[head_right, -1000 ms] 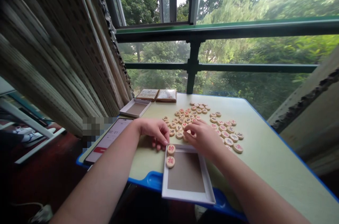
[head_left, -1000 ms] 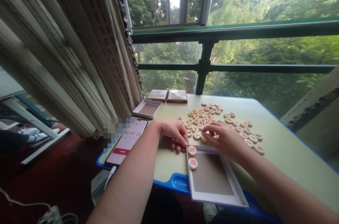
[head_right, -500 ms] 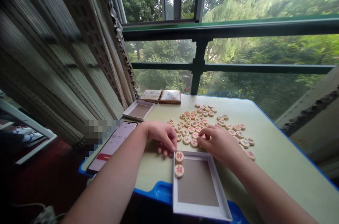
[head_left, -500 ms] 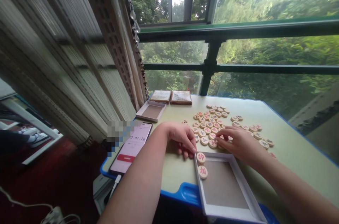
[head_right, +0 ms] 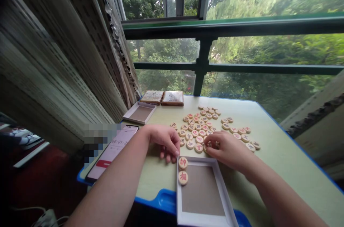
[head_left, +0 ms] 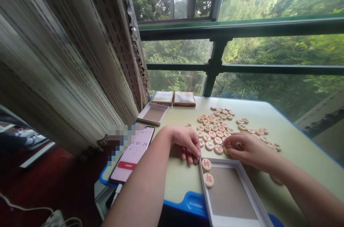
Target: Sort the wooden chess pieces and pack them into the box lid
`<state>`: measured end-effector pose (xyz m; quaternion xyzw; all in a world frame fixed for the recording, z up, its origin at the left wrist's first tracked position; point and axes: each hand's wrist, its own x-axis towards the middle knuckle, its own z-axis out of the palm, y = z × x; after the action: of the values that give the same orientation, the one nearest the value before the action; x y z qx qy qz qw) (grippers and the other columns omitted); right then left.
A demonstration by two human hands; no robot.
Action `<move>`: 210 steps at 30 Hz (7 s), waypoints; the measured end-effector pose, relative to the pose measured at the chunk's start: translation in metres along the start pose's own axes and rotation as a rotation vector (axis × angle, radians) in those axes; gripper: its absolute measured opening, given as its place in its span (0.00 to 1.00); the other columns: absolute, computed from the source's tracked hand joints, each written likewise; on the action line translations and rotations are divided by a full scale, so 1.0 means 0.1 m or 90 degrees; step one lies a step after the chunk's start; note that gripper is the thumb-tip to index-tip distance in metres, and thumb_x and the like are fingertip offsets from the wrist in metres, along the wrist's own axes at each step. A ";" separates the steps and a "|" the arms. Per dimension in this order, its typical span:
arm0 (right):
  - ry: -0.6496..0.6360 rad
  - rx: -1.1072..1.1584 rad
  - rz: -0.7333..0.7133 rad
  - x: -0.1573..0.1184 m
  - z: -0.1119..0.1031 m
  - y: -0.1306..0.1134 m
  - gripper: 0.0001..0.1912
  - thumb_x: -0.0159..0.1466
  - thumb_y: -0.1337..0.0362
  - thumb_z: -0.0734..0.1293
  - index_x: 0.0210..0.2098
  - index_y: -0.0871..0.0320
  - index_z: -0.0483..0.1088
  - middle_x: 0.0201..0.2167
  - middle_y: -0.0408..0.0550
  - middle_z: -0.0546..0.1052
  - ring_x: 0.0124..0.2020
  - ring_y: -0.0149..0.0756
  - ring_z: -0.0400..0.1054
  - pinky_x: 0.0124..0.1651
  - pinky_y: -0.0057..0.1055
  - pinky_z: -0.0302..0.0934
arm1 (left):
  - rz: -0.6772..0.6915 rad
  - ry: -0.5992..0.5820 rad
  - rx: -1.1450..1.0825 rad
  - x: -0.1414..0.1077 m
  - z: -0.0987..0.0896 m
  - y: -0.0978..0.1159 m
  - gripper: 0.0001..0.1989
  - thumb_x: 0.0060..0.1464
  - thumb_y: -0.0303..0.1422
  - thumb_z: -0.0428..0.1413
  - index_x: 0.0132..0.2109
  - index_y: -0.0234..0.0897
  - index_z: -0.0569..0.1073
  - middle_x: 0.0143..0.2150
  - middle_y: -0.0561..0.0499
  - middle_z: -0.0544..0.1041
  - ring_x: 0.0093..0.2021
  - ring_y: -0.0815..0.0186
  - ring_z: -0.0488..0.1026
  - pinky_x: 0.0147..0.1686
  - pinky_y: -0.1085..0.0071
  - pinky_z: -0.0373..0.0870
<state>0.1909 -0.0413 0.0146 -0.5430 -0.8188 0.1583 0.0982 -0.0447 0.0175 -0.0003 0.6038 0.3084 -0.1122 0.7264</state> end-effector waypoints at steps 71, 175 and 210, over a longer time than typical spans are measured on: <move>0.079 -0.070 0.052 -0.07 0.01 0.14 0.11 0.56 0.59 0.63 0.34 0.53 0.75 0.35 0.46 0.74 0.34 0.33 0.65 0.33 0.25 0.54 | 0.030 0.206 0.114 -0.02 0.26 0.03 0.15 0.35 0.39 0.64 0.25 0.32 0.72 0.20 0.53 0.72 0.14 0.79 0.55 0.11 0.80 0.47; 0.121 -0.058 0.047 0.00 0.02 0.20 0.10 0.53 0.57 0.65 0.31 0.56 0.73 0.34 0.49 0.73 0.35 0.36 0.65 0.33 0.27 0.56 | 0.316 0.898 0.552 0.33 0.29 0.02 0.11 0.47 0.34 0.53 0.24 0.33 0.75 0.25 0.51 0.72 0.25 0.70 0.65 0.28 0.73 0.61; 0.010 0.059 -0.043 -0.06 0.02 0.21 0.09 0.52 0.63 0.67 0.33 0.53 0.76 0.29 0.44 0.76 0.25 0.31 0.66 0.27 0.25 0.58 | 0.310 0.737 0.576 0.37 0.31 0.01 0.10 0.48 0.38 0.55 0.33 0.39 0.79 0.36 0.48 0.78 0.42 0.61 0.69 0.47 0.65 0.62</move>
<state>0.2104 -0.0392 0.0054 -0.5114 -0.8274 0.1887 0.1347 -0.0051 -0.0037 -0.0189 0.8551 0.4219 0.2690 0.1361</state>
